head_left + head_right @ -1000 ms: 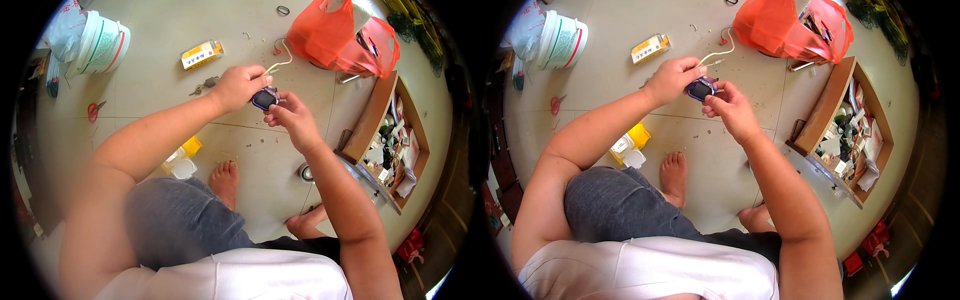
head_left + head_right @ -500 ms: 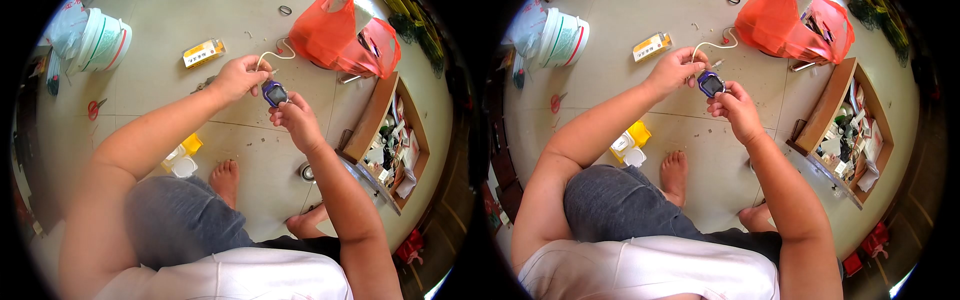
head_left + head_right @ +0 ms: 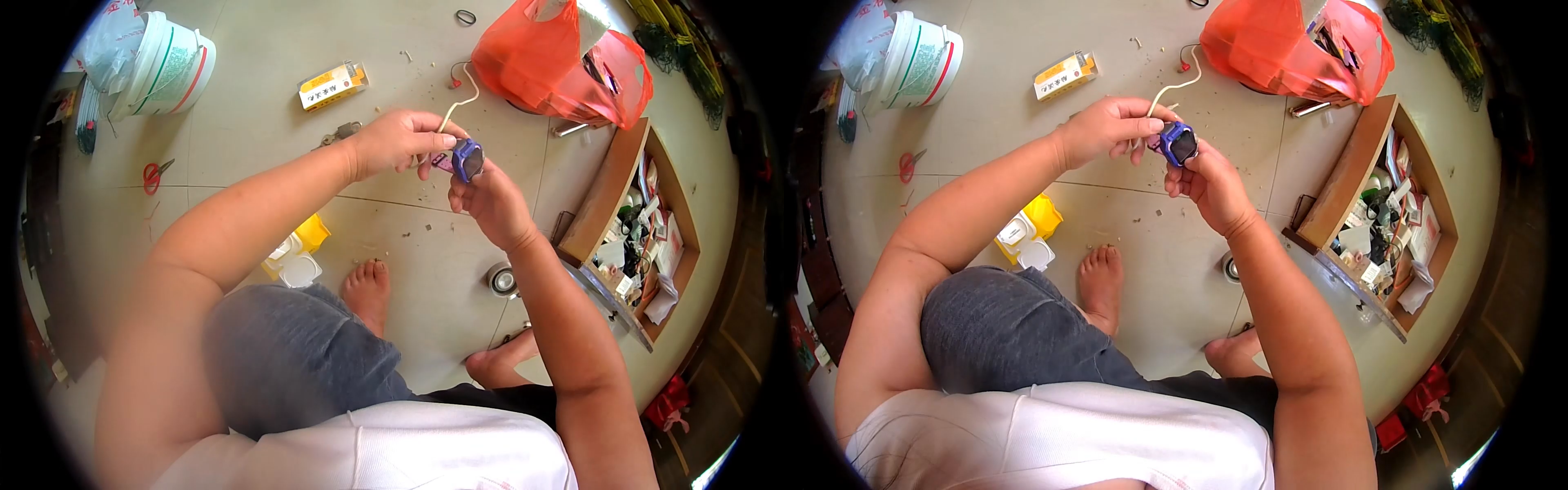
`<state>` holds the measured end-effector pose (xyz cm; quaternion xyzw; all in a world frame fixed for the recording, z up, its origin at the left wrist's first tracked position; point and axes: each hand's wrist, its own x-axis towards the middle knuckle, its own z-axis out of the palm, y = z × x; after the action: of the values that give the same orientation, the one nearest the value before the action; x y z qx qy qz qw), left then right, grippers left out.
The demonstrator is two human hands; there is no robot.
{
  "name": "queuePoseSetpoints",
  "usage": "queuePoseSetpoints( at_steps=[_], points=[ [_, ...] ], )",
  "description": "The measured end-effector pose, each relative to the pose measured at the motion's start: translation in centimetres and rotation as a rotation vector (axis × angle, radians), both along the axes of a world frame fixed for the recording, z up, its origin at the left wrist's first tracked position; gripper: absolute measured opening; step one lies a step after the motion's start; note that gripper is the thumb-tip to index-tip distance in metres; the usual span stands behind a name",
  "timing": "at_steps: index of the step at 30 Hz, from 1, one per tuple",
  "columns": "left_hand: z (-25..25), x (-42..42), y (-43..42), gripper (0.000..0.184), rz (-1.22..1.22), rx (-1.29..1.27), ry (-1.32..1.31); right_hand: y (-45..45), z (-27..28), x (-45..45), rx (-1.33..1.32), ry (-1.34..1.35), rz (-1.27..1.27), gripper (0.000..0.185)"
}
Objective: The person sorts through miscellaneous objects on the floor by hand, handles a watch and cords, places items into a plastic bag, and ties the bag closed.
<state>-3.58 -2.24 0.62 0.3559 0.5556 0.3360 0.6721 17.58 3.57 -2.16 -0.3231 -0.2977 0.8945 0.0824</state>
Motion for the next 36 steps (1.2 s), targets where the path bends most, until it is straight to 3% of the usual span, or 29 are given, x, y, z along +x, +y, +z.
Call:
queuePoseSetpoints(
  at_steps=[9, 12, 14, 25, 28, 36],
  points=[
    [0.2, 0.2, -0.1, 0.029, -0.044, 0.011, -0.01, 0.2, -0.8, 0.7, 0.013, -0.023, -0.022, 0.031],
    [0.5, 0.3, -0.2, 0.029, -0.063, 0.0, -0.025, 0.1, -1.2, 0.8, 0.034, -0.02, 0.004, 0.041],
    [0.5, 0.4, -0.2, 0.03, -0.067, 0.0, -0.037, 0.0, -0.6, 0.6, 0.008, -0.02, -0.024, 0.034],
    [0.0, 0.6, -0.3, 0.027, -0.027, -0.004, -0.005, 0.0, -1.2, 0.9, 0.008, -0.024, -0.036, 0.032],
    [-1.4, -0.5, 0.1, 0.026, 0.078, -0.055, 0.129, 0.5, -1.5, 1.0, 0.022, -0.021, -0.016, 0.026],
    [-3.4, -1.0, -0.5, 0.025, 0.173, -0.201, -0.033, 1.6, -1.6, 1.1, 0.083, -0.07, 0.076, 0.021]
  ],
)
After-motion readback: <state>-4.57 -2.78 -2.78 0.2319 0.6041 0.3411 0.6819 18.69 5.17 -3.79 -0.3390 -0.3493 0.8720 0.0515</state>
